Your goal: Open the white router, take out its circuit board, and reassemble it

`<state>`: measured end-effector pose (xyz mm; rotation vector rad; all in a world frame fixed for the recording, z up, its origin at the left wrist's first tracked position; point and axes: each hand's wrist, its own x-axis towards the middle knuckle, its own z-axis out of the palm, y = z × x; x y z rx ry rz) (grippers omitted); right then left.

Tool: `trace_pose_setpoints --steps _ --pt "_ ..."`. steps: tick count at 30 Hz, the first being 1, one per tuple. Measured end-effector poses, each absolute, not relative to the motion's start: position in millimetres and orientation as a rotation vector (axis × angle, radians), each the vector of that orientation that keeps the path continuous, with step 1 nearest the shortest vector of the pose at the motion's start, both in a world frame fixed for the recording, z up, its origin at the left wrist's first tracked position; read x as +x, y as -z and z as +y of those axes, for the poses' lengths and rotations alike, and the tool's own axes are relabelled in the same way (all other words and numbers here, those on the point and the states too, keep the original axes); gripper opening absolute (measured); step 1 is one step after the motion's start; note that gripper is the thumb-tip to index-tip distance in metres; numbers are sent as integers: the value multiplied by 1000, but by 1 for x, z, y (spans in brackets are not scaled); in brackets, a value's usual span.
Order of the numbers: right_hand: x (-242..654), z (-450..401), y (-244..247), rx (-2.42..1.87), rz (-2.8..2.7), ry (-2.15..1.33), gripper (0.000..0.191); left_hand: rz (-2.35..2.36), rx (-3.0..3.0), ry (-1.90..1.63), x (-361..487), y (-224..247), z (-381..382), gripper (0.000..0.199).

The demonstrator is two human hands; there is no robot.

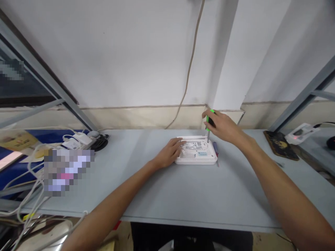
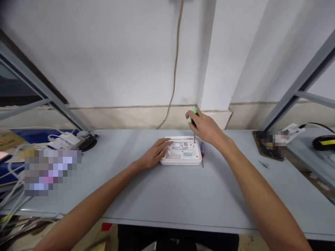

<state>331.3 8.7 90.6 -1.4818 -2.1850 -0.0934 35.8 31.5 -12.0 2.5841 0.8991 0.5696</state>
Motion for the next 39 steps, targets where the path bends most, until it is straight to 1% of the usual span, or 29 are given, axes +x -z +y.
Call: trace_pose_setpoints --steps 3,5,7,10,13,16,18,21,25,28,31,34,39 --pt "334 7 -91 -1439 -2237 13 44 900 2587 -573 36 13 31 52" --pt "334 7 -89 -1464 -2265 -42 50 898 2595 -580 34 14 32 51" --pt "333 9 -87 -1526 -2262 -80 47 893 2599 -583 33 15 33 51" --pt "331 13 -83 -1631 -2233 -16 39 900 2590 -574 33 14 33 50" --pt "330 13 -82 -1668 -2253 21 41 910 2579 -566 35 12 32 50" --pt "329 12 -79 -1721 -2318 -45 41 910 2573 -559 37 11 31 50" --pt "330 13 -75 -1722 -2371 -116 37 917 2577 -567 37 12 31 50" --pt "334 17 -69 -1633 -2425 -162 35 915 2599 -575 36 14 31 49" --pt "344 23 -66 -1539 -2351 -187 35 887 2618 -566 35 15 32 49" --pt "348 22 -73 -1484 -2296 -180 36 882 2611 -579 34 17 34 49" --pt "348 15 -85 -1424 -2199 -190 33 864 2600 -604 34 20 35 48" --pt "343 5 -96 -1361 -2063 -259 28 874 2587 -704 37 22 35 44" --pt "318 -6 -98 -1198 -1968 -383 21 833 2557 -985 41 13 26 31"
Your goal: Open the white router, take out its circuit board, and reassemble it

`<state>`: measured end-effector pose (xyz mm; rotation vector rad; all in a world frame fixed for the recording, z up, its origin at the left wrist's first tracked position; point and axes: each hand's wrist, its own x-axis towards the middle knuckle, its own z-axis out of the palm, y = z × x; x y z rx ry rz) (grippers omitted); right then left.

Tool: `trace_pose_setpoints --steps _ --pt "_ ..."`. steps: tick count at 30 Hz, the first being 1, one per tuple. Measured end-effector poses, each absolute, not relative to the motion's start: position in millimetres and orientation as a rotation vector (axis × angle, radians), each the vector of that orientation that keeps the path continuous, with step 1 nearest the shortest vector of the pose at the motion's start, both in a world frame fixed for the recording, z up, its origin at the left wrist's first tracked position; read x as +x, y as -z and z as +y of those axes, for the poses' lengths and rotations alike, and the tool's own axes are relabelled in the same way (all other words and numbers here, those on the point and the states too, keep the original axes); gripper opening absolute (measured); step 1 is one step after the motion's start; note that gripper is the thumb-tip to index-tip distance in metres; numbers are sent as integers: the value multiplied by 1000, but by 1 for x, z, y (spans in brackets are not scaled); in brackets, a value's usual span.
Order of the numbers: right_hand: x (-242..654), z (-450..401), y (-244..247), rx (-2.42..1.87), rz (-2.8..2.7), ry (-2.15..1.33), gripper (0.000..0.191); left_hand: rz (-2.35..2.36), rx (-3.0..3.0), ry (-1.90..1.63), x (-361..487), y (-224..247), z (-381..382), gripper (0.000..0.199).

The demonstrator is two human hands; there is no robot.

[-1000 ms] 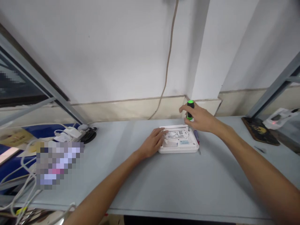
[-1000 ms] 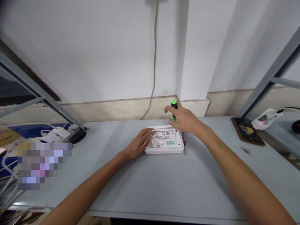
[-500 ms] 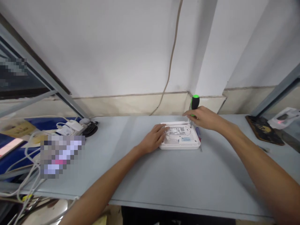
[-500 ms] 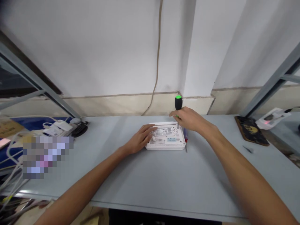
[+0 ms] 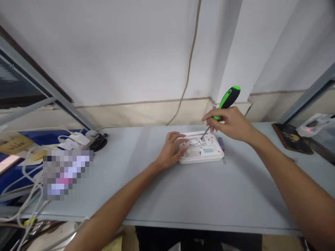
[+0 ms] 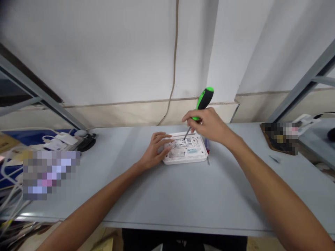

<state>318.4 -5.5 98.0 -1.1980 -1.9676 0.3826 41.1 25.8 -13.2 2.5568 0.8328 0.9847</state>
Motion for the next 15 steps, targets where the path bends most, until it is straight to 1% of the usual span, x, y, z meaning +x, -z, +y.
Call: trace_pose_setpoints --steps 4,9,12,15 --pt "300 -9 -92 -1115 -1986 -543 20 726 2496 -1065 45 6 18 28" --pt "285 -6 -81 -1039 -2001 -631 21 634 2533 -1114 48 6 19 12" --pt "286 1 -78 -1052 -2024 -662 23 643 2526 -1128 49 5 22 17" --pt "299 8 -81 -1130 -1996 -574 25 738 2535 -1069 48 4 23 21"
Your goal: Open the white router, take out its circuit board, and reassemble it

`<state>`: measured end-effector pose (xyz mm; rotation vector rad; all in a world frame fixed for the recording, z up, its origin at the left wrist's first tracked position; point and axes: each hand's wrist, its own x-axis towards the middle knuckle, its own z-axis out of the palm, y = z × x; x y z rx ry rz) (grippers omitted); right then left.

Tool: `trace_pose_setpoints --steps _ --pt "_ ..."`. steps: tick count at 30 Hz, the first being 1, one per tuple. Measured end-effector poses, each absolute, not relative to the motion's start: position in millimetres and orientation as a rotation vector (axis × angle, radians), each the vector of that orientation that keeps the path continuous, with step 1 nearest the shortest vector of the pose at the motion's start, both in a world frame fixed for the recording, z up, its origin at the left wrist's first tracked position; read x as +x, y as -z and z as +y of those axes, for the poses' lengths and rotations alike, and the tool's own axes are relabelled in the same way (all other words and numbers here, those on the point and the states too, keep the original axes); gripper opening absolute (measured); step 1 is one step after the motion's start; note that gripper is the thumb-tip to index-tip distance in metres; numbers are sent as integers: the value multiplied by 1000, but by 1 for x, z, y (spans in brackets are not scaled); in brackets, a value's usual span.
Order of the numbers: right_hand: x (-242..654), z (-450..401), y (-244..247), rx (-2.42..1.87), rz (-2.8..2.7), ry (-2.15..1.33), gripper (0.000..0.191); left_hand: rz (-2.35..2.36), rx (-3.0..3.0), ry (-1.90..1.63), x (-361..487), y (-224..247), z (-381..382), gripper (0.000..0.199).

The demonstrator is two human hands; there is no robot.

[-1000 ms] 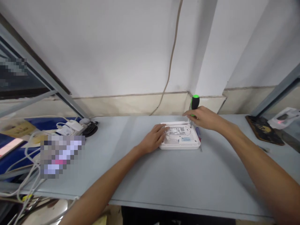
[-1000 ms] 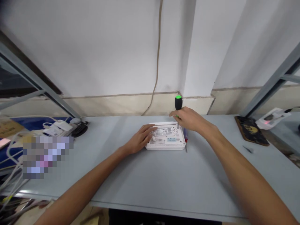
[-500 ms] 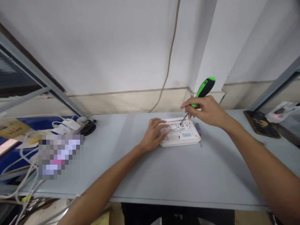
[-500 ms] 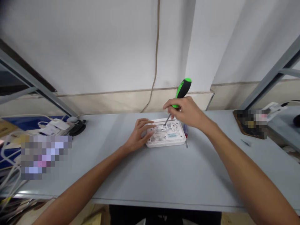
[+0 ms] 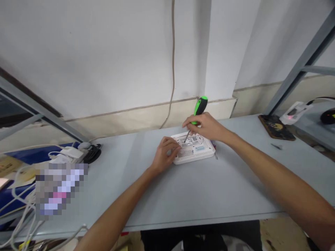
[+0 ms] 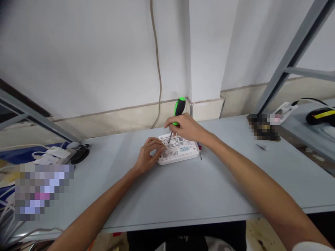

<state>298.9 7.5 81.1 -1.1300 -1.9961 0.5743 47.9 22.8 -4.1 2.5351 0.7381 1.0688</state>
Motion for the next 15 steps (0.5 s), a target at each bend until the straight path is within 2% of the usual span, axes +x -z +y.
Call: trace_pose_setpoints --steps 7,15 --pt "347 27 -81 -1429 -2138 -334 33 846 2668 -828 42 13 29 32" --pt "340 29 -72 -1517 -2244 -304 43 846 2674 -635 38 14 34 45"
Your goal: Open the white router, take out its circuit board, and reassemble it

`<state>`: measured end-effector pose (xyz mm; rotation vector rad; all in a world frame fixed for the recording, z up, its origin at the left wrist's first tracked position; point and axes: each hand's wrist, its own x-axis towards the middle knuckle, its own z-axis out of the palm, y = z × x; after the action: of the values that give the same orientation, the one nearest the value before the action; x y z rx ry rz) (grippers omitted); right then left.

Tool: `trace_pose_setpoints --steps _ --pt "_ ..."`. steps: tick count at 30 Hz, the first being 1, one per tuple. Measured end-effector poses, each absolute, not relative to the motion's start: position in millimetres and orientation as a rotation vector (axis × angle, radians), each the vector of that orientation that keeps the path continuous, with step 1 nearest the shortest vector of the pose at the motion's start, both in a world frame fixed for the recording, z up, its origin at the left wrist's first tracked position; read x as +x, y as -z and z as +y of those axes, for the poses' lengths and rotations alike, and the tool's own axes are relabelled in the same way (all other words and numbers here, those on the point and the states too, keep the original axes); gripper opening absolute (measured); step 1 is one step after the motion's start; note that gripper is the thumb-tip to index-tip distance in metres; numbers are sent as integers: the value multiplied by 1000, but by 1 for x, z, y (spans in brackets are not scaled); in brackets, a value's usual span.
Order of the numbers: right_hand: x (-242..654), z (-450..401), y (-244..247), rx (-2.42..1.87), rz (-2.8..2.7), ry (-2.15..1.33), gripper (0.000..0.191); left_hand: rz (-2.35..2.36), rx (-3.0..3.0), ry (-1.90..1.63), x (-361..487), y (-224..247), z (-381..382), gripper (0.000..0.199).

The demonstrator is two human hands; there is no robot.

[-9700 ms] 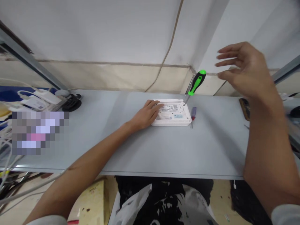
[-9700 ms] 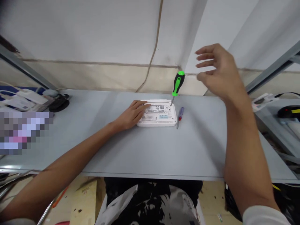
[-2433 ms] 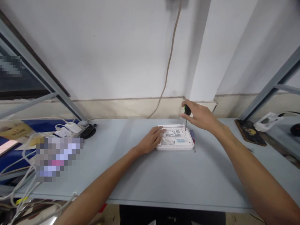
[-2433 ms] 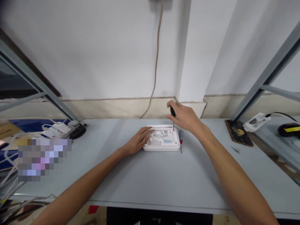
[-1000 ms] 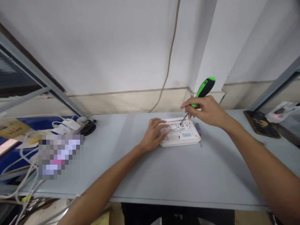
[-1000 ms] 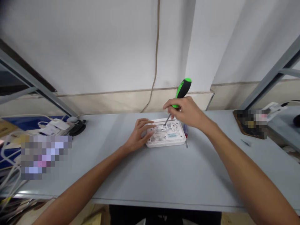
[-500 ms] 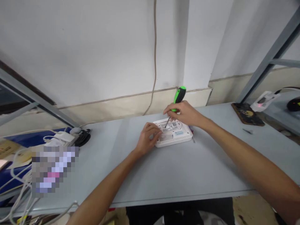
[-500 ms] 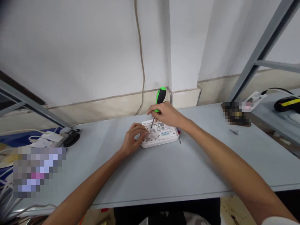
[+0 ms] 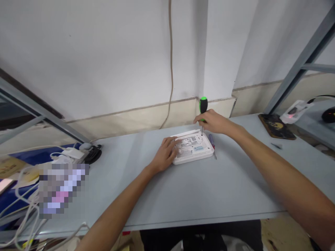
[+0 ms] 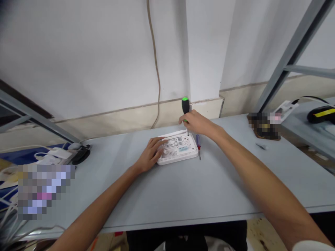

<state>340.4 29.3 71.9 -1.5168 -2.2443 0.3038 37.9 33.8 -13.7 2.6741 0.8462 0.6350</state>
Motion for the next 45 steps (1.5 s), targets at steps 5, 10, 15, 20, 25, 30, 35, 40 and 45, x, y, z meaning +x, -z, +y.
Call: trace_pose_setpoints --steps 5,10,15,20,25,30,35,40,45 --pt "327 25 -72 -1552 -2295 -311 43 848 2697 -614 36 13 36 46" --pt "326 25 -75 -1525 -2344 -362 43 836 2709 -641 37 13 37 46" --pt "331 30 -73 -1518 -2364 -403 46 844 2721 -666 37 10 36 46" --pt "330 20 -79 -1591 -2354 -371 57 849 2730 -643 37 8 35 46" --pt "330 -3 -102 -1683 -2306 -146 64 842 2731 -651 39 9 36 47" --pt "327 -9 -109 -1652 -2095 166 46 840 2728 -640 41 10 37 47" --pt "319 3 -103 -1742 -1952 351 47 830 2724 -652 42 13 39 47" --pt "318 5 -104 -1598 -2004 270 35 818 2739 -640 44 13 39 49" --pt "319 0 -105 -1566 -1944 153 35 828 2721 -636 44 13 37 49"
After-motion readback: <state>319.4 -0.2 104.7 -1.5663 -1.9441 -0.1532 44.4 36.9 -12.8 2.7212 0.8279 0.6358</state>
